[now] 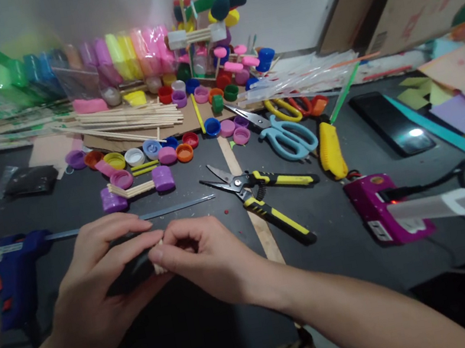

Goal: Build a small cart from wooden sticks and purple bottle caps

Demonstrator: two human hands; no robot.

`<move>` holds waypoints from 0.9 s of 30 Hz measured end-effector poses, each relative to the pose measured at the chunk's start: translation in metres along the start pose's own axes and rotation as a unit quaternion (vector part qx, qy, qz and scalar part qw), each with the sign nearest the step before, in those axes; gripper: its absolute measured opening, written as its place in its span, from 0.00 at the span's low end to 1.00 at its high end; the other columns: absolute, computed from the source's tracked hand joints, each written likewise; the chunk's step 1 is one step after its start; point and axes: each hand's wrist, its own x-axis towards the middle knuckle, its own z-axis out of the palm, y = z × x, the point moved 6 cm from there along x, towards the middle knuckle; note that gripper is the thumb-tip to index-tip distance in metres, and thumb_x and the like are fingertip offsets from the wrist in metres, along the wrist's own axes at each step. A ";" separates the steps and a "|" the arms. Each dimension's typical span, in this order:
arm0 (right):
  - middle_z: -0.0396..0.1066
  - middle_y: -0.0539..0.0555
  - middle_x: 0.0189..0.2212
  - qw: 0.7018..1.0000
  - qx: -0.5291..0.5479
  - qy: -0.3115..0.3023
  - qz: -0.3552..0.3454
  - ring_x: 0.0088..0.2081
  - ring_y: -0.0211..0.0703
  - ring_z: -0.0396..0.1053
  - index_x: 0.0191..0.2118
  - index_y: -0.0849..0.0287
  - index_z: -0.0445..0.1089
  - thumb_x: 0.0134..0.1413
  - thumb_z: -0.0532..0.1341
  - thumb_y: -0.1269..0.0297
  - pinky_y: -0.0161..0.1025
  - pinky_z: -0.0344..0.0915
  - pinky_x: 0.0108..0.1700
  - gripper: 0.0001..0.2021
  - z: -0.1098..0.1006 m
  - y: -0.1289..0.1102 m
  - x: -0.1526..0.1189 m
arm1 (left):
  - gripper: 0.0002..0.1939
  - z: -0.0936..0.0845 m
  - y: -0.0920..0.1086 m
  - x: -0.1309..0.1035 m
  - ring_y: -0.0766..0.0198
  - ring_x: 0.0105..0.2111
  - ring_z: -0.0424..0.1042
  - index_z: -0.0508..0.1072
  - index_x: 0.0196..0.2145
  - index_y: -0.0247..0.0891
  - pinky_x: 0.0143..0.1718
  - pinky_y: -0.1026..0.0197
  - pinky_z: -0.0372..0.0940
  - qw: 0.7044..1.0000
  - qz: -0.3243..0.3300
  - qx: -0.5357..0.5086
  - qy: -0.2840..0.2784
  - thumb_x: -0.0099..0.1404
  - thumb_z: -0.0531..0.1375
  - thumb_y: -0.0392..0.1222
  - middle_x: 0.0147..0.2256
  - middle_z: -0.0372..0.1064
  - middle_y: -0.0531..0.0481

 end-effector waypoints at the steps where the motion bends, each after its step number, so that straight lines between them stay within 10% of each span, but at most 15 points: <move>1: 0.66 0.48 0.25 1.000 0.005 -0.004 0.000 0.28 0.35 0.60 0.26 0.61 0.68 0.55 0.63 0.58 0.34 0.56 0.32 0.12 0.000 0.000 0.000 | 0.14 0.000 0.000 0.000 0.56 0.52 0.65 0.69 0.50 0.44 0.54 0.52 0.60 1.000 -0.004 -0.005 -0.003 0.67 0.62 0.41 0.48 0.66 0.48; 13: 0.58 0.43 0.21 0.996 0.087 -0.012 -0.001 0.25 0.32 0.53 0.25 0.60 0.66 0.40 0.70 0.38 0.34 0.51 0.30 0.27 0.004 0.006 -0.001 | 0.16 0.004 -0.008 -0.009 0.52 0.52 0.65 0.68 0.52 0.44 0.51 0.51 0.63 0.999 0.025 -0.021 0.017 0.67 0.61 0.39 0.50 0.65 0.45; 27: 0.66 0.45 0.23 0.996 0.083 -0.002 -0.031 0.29 0.34 0.61 0.24 0.60 0.67 0.44 0.70 0.42 0.34 0.57 0.34 0.24 0.004 -0.001 -0.003 | 0.18 0.011 -0.019 -0.017 0.50 0.49 0.69 0.71 0.51 0.43 0.48 0.49 0.66 0.996 0.067 -0.020 0.048 0.62 0.65 0.40 0.49 0.69 0.44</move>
